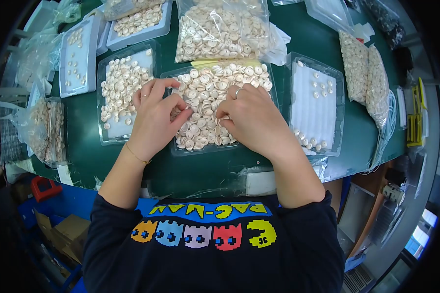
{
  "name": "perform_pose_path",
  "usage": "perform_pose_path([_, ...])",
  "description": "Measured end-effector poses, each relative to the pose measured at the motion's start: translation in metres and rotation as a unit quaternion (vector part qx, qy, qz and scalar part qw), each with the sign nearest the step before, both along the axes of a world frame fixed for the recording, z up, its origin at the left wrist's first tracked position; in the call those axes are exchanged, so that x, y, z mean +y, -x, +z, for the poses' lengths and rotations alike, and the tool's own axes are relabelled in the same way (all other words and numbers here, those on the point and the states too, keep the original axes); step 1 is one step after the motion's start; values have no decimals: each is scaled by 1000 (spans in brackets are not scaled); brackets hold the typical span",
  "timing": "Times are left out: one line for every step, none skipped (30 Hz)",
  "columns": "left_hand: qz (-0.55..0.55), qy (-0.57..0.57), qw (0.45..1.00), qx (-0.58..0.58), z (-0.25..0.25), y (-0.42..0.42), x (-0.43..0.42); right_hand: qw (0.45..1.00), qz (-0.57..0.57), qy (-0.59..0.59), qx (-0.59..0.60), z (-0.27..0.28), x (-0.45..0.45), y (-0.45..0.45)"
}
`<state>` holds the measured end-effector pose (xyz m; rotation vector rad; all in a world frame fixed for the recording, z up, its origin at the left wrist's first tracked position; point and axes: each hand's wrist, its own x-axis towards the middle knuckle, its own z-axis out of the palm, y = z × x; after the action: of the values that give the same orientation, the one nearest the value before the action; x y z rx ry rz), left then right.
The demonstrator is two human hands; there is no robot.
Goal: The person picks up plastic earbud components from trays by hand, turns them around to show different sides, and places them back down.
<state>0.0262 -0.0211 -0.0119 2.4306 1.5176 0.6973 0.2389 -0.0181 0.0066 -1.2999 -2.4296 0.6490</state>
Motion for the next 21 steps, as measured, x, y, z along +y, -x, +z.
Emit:
perform_pose_path([-7,-1,1000,-8,-1,0,1,1000,-2,-4,0,-1,0,1])
perform_pose_path([-15,-2,1000,-17,-1,0,1,1000,-3,-4,0,0,0,1])
perform_pose_path([-16,-1,1000,-17,-2,0,2,1000,-12,-10,5,-1,-1,1])
perform_pose_path([-25,1,998,-51,-3,0,3,1000,-20,-17,10,-1,-1,2])
perform_pose_path([-32,2,996,-85,-3,0,4,999,-28,-24,15,-1,-1,2])
perform_pose_path([-40,4,992,-119,-3,1,4,999,-28,-24,16,-1,0,1])
perform_pose_path([-41,4,992,-119,-2,0,3,999,-28,-22,5,0,0,-1])
perform_pose_path([-34,118,971,-204,2,0,2,999,-28,-20,-6,1,1,-3])
perform_pose_path([-26,230,931,-284,6,0,-1,999,-28,-18,-17,1,2,-4])
perform_pose_path([-17,336,871,-358,7,0,-2,999,-28,-19,-17,0,3,-3])
perform_pose_path([-17,336,871,-358,8,0,-3,1000,-22,-22,-4,-1,4,-2])
perform_pose_path([-31,361,834,-416,8,-1,-3,1000,-16,-26,9,-2,4,-1])
perform_pose_path([-45,383,792,-473,8,-1,-4,999,-10,-29,21,-3,4,0])
perform_pose_path([-58,404,746,-526,8,-1,-4,999,-10,-29,21,-1,5,2])
perform_pose_path([-58,403,746,-526,9,-1,-4,996,-36,20,84,3,5,4])
perform_pose_path([-60,402,743,-532,9,-1,-5,985,-62,68,146,8,6,6])
perform_pose_path([-63,401,739,-537,10,-1,-5,968,-87,117,206,10,6,6])
perform_pose_path([-66,400,735,-543,11,-1,-6,968,-86,117,206,10,6,6])
perform_pose_path([-66,400,735,-543,12,-1,-7,936,-97,171,293,10,5,7])
perform_pose_path([-73,396,723,-561,13,-2,-8,893,-107,223,377,9,4,7])
perform_pose_path([-80,393,711,-578,14,-2,-10,839,-115,273,456,9,2,7])
